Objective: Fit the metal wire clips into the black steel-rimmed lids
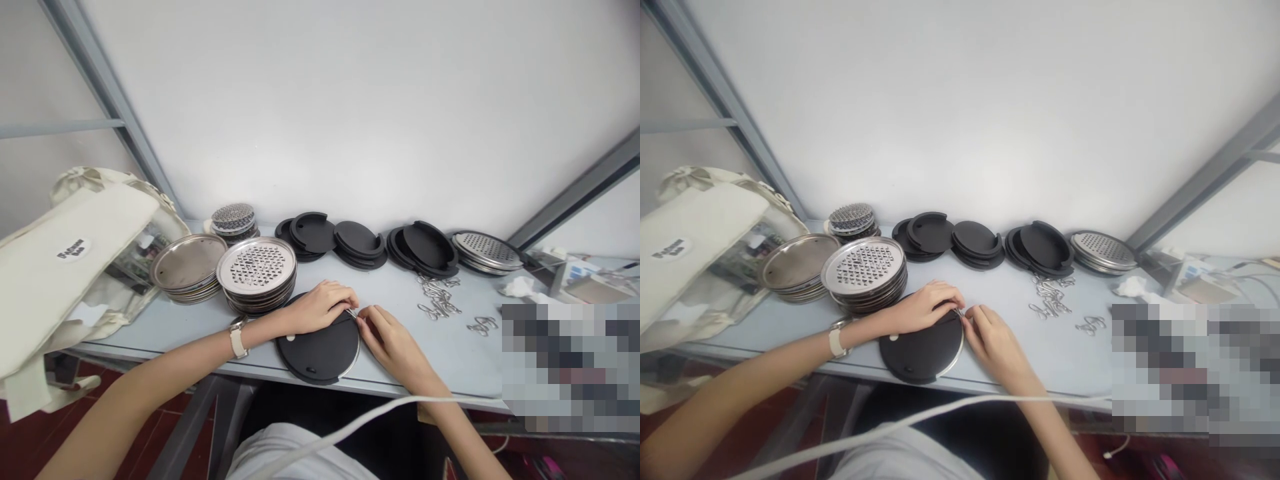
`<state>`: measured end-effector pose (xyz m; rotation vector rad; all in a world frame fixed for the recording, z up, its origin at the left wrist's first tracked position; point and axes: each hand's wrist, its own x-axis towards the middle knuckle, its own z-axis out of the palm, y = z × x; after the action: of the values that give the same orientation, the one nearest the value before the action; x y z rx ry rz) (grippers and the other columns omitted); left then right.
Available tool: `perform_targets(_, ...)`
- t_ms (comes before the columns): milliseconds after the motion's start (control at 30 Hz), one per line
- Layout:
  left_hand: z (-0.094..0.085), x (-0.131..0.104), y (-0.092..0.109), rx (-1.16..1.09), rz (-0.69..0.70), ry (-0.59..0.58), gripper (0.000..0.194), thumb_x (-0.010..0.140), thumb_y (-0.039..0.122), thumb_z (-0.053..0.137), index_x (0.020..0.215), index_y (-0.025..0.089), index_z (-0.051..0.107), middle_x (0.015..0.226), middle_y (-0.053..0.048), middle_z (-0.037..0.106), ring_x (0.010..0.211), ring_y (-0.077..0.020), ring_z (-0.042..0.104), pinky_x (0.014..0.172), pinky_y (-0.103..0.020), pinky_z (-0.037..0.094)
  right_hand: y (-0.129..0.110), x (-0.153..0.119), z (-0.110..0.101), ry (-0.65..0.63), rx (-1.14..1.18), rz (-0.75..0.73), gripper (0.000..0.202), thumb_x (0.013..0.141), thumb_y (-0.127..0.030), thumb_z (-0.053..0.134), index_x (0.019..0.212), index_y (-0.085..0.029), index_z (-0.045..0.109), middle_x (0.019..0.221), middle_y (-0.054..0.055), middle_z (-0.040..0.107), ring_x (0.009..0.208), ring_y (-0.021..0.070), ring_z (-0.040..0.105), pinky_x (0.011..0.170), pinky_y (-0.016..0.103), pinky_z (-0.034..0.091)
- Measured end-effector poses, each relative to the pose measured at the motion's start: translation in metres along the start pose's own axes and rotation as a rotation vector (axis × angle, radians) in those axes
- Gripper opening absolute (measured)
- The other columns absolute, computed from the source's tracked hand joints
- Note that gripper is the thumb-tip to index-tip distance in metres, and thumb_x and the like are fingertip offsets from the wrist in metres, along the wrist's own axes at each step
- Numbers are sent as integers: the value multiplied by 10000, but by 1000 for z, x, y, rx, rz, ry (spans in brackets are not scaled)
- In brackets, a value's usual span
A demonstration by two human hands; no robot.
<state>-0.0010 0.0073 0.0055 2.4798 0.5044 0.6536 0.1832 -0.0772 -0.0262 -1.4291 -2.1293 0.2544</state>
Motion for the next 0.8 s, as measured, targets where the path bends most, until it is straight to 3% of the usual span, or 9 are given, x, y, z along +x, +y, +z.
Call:
perform_targets(433,3,0,-3,-20,-13,-10,210,907,90,431,978,185,604,990,-24,668,953,-155,583,962,-320,320,1,-1,-1,1,34,-7,179,964,-244,358,809,-222,446,771,33,551,703,177,542,648,294,449)
perform_targets(600,2,-1,2,18,8,11,110,902,183,511,981,190,588,979,-13,652,948,-155,575,948,-308,323,2,-1,0,-11,84,32,196,965,-260,359,782,-224,418,744,19,535,674,168,532,627,282,440)
perform_targets(800,2,-4,8,149,22,45,238,803,195,610,1033,190,549,1051,-46,583,1025,-196,528,953,-328,326,3,-2,-1,-21,100,37,178,961,-250,364,803,-220,441,752,24,545,681,172,529,633,288,439)
